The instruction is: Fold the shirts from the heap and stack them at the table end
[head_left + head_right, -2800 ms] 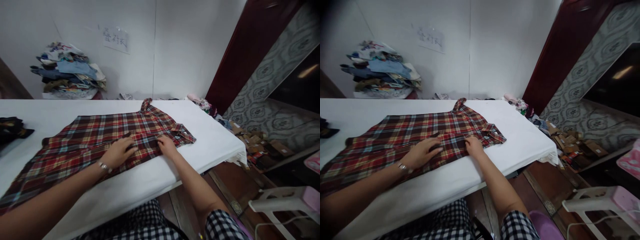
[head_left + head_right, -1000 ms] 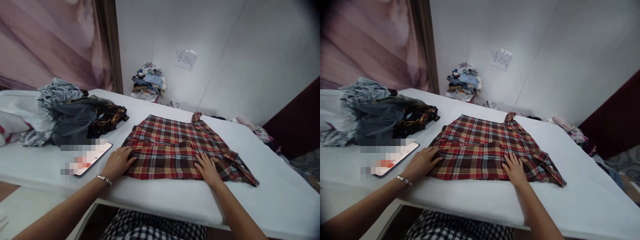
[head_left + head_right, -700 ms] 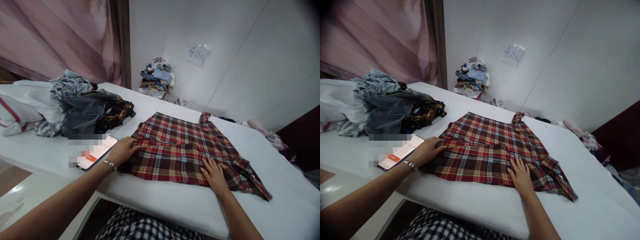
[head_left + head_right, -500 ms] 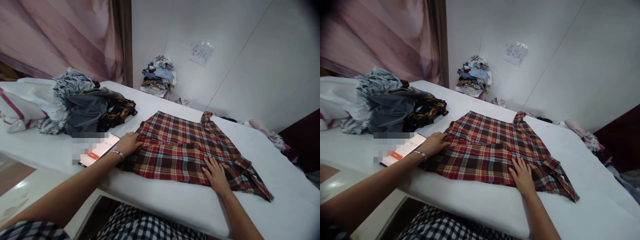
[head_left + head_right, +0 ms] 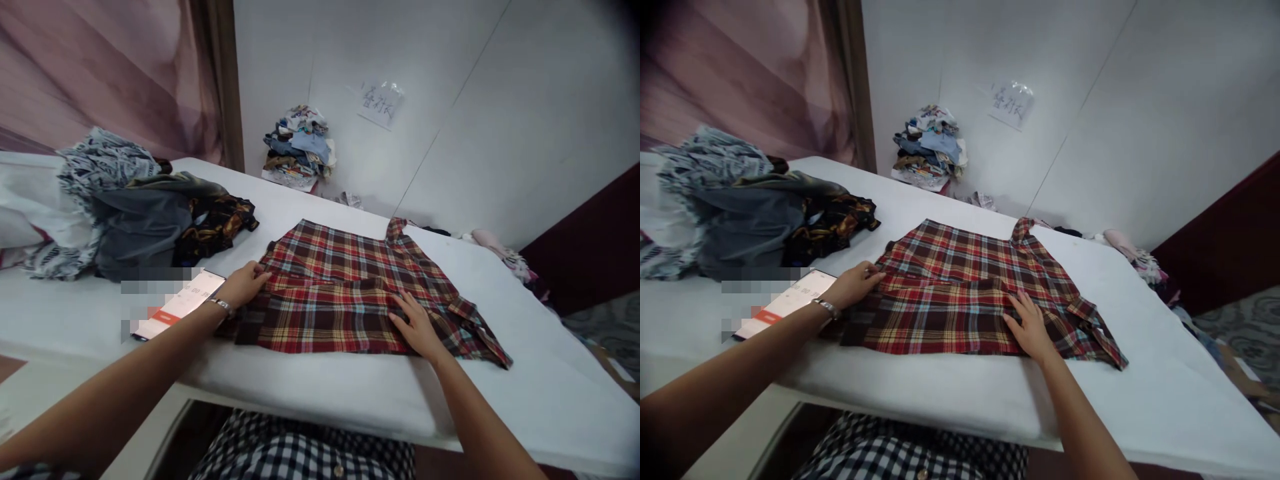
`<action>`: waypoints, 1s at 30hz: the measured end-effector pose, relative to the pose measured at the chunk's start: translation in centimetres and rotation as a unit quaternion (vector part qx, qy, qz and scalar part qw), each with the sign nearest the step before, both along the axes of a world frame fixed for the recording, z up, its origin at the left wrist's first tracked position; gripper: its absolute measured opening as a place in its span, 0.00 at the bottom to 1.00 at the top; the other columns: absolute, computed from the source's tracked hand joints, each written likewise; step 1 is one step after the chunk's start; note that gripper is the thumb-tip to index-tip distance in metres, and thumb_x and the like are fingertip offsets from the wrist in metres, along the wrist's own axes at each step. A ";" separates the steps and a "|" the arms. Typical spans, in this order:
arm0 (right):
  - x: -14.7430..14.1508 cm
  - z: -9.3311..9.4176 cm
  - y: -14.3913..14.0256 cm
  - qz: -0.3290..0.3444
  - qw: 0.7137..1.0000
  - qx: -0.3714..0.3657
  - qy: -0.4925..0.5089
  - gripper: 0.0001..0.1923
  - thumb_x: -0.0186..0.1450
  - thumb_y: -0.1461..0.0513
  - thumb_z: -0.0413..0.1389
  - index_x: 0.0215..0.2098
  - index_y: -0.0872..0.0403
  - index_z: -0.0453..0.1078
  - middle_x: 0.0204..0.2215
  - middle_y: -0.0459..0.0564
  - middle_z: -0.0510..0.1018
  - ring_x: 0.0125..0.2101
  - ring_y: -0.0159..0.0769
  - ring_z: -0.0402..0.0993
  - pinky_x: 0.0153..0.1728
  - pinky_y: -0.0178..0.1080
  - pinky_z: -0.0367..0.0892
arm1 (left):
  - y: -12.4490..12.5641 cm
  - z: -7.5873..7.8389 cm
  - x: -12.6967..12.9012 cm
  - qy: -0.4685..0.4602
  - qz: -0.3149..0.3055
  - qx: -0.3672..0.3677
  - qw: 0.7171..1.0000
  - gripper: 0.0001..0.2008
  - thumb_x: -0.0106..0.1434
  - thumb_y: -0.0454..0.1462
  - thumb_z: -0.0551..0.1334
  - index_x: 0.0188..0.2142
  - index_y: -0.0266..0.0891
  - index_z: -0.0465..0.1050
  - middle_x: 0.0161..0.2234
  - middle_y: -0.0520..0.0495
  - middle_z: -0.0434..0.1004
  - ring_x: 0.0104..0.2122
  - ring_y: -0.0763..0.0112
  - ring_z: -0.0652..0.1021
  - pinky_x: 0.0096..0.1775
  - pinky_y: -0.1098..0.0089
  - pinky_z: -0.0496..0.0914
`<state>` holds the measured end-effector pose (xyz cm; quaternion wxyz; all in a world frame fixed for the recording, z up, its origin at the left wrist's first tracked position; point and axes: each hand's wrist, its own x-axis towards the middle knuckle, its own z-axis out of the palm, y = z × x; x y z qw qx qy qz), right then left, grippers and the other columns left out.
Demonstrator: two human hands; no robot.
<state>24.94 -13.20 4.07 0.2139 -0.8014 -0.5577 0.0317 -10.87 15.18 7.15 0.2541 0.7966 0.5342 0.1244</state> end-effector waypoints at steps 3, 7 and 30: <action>-2.3 1.0 1.6 0.042 0.999 0.016 -0.012 0.28 0.68 0.48 0.47 0.63 0.48 0.60 0.66 0.53 0.54 0.66 0.48 0.47 0.62 0.57 0.49 | -0.8 0.0 -0.4 -0.012 -0.026 -0.038 0.999 0.33 0.58 0.56 0.54 0.54 0.38 0.63 0.37 0.43 0.77 0.35 0.59 0.78 0.37 0.65 0.70; -5.6 1.5 3.1 0.095 0.995 -0.026 -0.026 0.28 0.68 0.48 0.46 0.64 0.47 0.58 0.67 0.52 0.53 0.67 0.46 0.43 0.64 0.57 0.43 | -3.3 0.0 -0.9 -0.015 -0.115 0.015 0.993 0.36 0.57 0.49 0.58 0.62 0.40 0.55 0.53 0.40 0.72 0.48 0.55 0.75 0.49 0.60 0.69; -8.1 -0.3 6.3 0.115 0.988 -0.089 -0.050 0.31 0.69 0.45 0.41 0.66 0.46 0.54 0.68 0.52 0.48 0.67 0.47 0.41 0.64 0.58 0.41 | 4.3 1.7 2.6 0.165 -0.041 0.114 0.979 0.26 0.63 0.52 0.48 0.48 0.36 0.70 0.50 0.35 0.73 0.49 0.54 0.75 0.46 0.63 0.68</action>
